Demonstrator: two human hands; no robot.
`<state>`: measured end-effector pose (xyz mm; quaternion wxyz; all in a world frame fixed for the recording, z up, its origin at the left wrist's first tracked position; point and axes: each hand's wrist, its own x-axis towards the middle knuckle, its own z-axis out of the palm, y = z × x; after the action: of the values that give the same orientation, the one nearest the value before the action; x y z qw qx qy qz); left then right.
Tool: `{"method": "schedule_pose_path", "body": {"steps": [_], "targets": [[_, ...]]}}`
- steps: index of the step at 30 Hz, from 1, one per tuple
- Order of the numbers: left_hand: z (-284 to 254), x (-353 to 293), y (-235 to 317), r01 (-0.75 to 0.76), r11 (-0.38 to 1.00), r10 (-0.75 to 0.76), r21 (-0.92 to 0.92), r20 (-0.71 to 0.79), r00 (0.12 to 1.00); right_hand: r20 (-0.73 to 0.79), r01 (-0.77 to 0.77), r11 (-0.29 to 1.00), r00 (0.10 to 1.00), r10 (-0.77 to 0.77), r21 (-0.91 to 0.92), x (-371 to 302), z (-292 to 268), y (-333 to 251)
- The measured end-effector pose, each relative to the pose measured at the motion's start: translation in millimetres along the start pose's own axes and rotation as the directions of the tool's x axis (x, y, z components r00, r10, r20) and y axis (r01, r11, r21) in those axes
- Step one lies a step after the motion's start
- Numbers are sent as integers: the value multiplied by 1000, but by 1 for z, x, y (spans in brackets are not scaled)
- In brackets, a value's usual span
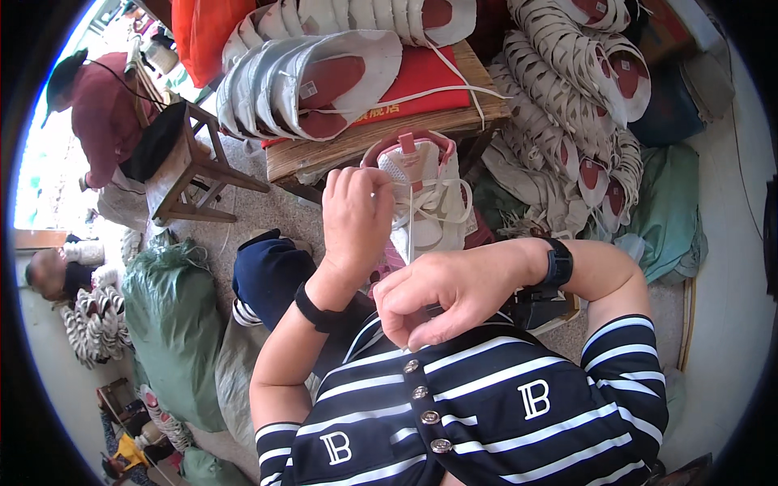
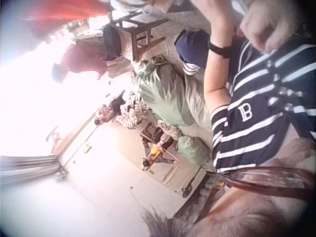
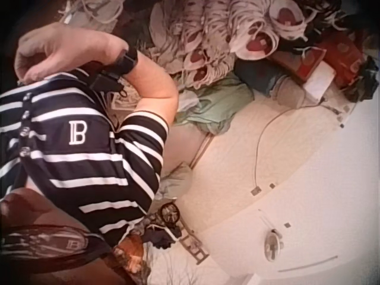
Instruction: The person sits on the floor and laces a white sneaker by hand. They thread the laces through the eyelets, pull them tight, and tie a knot. The person repeats this process on the same shoe multiple times, untying and re-tying the laces.
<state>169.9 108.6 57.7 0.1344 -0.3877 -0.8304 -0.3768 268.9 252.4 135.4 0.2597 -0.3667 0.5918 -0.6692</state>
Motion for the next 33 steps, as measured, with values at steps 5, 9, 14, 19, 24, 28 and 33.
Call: {"method": "schedule_pose_path", "body": {"steps": [5, 9, 14, 19, 24, 28, 33], "targets": [[6, 0, 4, -19, 998, 19, -65, 11, 1000, 3, -8, 1000, 1000, 8, 26, 0, 0, 6], [7, 0, 11, 26, 999, -25, -43, 34, 999, 22, -1, 1000, 1000, 0, 8, 0, 2, 18], [22, 5, 4, -47, 998, 46, 48, 8, 999, 7, -118, 992, 993, 117, 49, -5, 0, 24], [19, 10, 0, -10, 997, 17, -71, 91, 996, -561, -279, 960, 798, 221, -18, -31, -34, 21], [13, 12, 5, 55, 991, -38, -123, 130, 991, -602, -580, 168, 738, -305, -797, -48, -68, 35], [15, 8, 2, 31, 993, -24, -110, 63, 998, -571, -536, 199, 758, -314, -820, -46, -66, 48], [8, 11, 2, 39, 999, -42, 33, 90, 995, -642, -552, 383, 749, -164, -741, -55, -72, 59]]}}
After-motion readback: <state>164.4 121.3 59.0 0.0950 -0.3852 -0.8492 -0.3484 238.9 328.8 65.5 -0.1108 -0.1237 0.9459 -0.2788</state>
